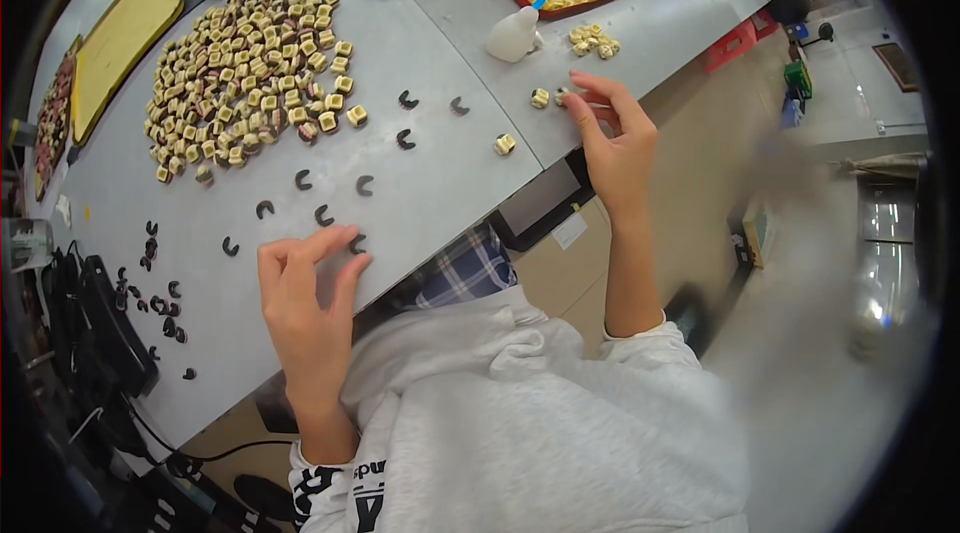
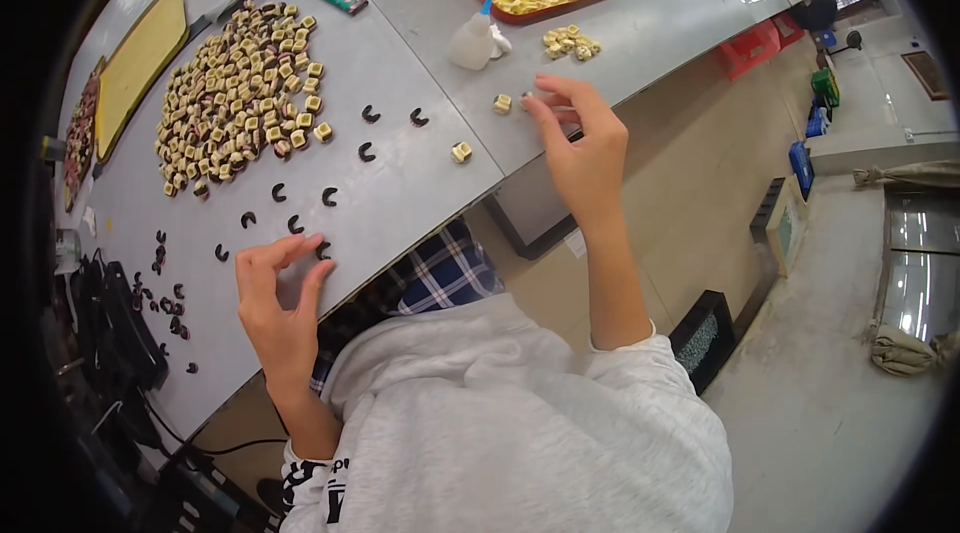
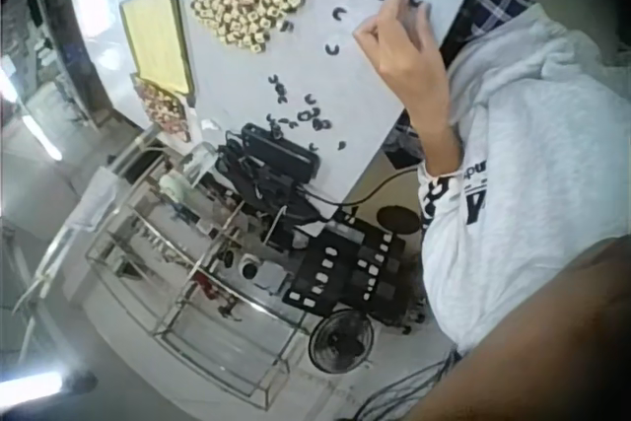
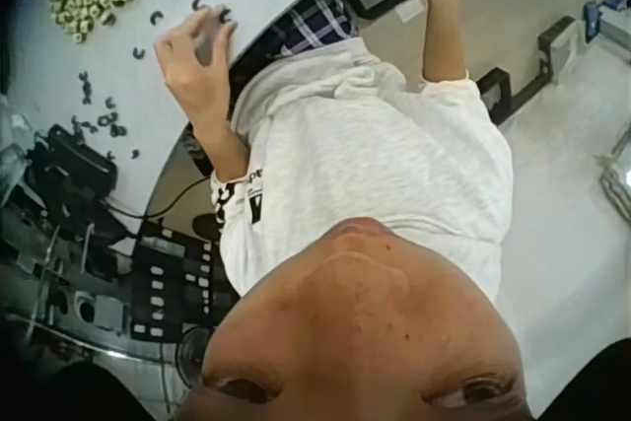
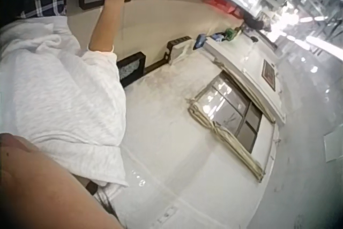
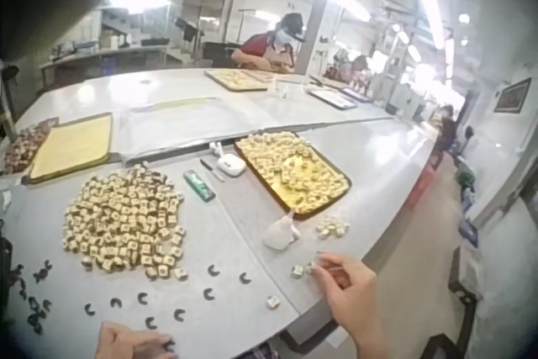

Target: The person arranges small curved pieces on the table, applies glue to them with a glue bottle, and attaches them onto miniature head pieces by hand.

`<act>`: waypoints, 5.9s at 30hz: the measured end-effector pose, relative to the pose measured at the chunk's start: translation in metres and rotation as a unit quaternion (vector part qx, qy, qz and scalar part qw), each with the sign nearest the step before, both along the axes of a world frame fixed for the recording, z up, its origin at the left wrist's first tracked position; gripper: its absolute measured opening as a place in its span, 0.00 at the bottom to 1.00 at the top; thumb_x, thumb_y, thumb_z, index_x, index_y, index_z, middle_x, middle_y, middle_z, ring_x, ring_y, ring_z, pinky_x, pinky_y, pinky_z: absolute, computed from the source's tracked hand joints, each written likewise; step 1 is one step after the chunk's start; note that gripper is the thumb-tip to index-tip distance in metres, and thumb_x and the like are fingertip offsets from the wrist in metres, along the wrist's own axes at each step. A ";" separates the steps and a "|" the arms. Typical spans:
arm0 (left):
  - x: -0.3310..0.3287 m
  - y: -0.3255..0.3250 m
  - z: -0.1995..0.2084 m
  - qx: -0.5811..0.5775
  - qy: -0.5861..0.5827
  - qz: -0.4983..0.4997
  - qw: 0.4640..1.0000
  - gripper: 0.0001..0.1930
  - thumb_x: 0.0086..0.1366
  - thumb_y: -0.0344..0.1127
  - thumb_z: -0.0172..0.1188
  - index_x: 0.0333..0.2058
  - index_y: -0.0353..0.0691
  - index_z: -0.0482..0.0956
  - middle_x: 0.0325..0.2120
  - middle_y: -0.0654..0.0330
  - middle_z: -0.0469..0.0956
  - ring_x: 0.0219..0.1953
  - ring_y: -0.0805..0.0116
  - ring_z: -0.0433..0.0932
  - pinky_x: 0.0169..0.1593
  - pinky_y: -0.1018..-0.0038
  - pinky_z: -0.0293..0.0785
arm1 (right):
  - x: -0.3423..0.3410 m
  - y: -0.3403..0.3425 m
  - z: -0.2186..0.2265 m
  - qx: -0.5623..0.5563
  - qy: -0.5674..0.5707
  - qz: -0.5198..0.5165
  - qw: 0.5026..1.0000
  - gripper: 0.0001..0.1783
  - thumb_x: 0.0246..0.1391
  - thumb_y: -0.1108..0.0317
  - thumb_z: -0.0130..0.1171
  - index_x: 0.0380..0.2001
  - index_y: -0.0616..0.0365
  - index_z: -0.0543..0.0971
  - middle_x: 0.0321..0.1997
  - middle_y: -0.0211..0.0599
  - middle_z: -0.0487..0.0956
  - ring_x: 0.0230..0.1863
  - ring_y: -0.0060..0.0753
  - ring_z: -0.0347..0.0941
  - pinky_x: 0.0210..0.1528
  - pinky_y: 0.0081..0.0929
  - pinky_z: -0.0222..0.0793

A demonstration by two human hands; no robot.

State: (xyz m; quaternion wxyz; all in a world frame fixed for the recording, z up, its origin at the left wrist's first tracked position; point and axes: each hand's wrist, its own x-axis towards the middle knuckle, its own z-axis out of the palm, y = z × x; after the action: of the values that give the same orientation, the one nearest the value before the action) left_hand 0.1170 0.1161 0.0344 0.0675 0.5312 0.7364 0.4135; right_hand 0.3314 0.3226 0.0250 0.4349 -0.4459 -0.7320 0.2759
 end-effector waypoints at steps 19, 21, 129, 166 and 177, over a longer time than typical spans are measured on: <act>-0.002 -0.008 -0.013 0.177 -0.069 -0.047 0.981 0.29 0.44 0.24 0.72 0.40 0.43 0.61 0.34 0.60 0.80 0.34 0.64 0.68 0.36 0.74 0.66 | -0.006 -0.008 0.022 -0.063 0.109 0.032 0.992 0.08 0.46 0.77 0.64 0.31 0.62 0.75 0.32 0.39 0.78 0.31 0.24 0.75 0.39 0.19 0.70; 0.000 -0.010 -0.014 0.212 -0.072 -0.059 0.973 0.30 0.44 0.24 0.73 0.40 0.44 0.60 0.33 0.59 0.81 0.34 0.64 0.68 0.36 0.74 0.65 | -0.020 -0.047 0.018 -0.131 0.183 0.214 0.951 0.07 0.47 0.81 0.62 0.30 0.62 0.74 0.32 0.44 0.77 0.29 0.26 0.73 0.36 0.20 0.72; -0.010 0.013 0.105 0.314 -0.542 -0.518 0.583 0.17 0.44 0.17 0.61 0.34 0.33 0.68 0.27 0.56 0.74 0.21 0.68 0.75 0.38 0.71 0.71 | 0.023 -0.031 -0.031 -0.309 0.469 0.213 0.799 0.22 0.63 0.67 0.43 0.55 0.72 0.62 0.50 0.43 0.64 0.50 0.33 0.57 0.56 0.31 0.53; 0.008 0.008 0.091 0.369 -0.577 -0.436 0.584 0.25 0.41 0.15 0.62 0.40 0.32 0.63 0.27 0.54 0.74 0.23 0.68 0.76 0.34 0.75 0.73 | 0.027 -0.015 -0.053 -0.321 0.490 0.282 0.759 0.21 0.62 0.69 0.45 0.53 0.73 0.63 0.51 0.44 0.65 0.51 0.33 0.57 0.56 0.31 0.54; 0.005 0.000 0.093 0.383 -0.587 -0.414 0.581 0.27 0.41 0.14 0.62 0.42 0.31 0.61 0.27 0.54 0.74 0.23 0.68 0.77 0.32 0.75 0.73 | 0.021 -0.019 -0.046 -0.321 0.509 0.262 0.755 0.20 0.61 0.69 0.45 0.52 0.74 0.64 0.51 0.44 0.65 0.50 0.33 0.58 0.55 0.31 0.54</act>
State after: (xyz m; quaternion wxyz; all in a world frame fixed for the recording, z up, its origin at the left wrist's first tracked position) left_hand 0.1222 0.1166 0.1273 0.4385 0.3966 0.0101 0.8064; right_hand 0.3521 0.3032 -0.0214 0.4855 -0.1439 -0.3597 0.7837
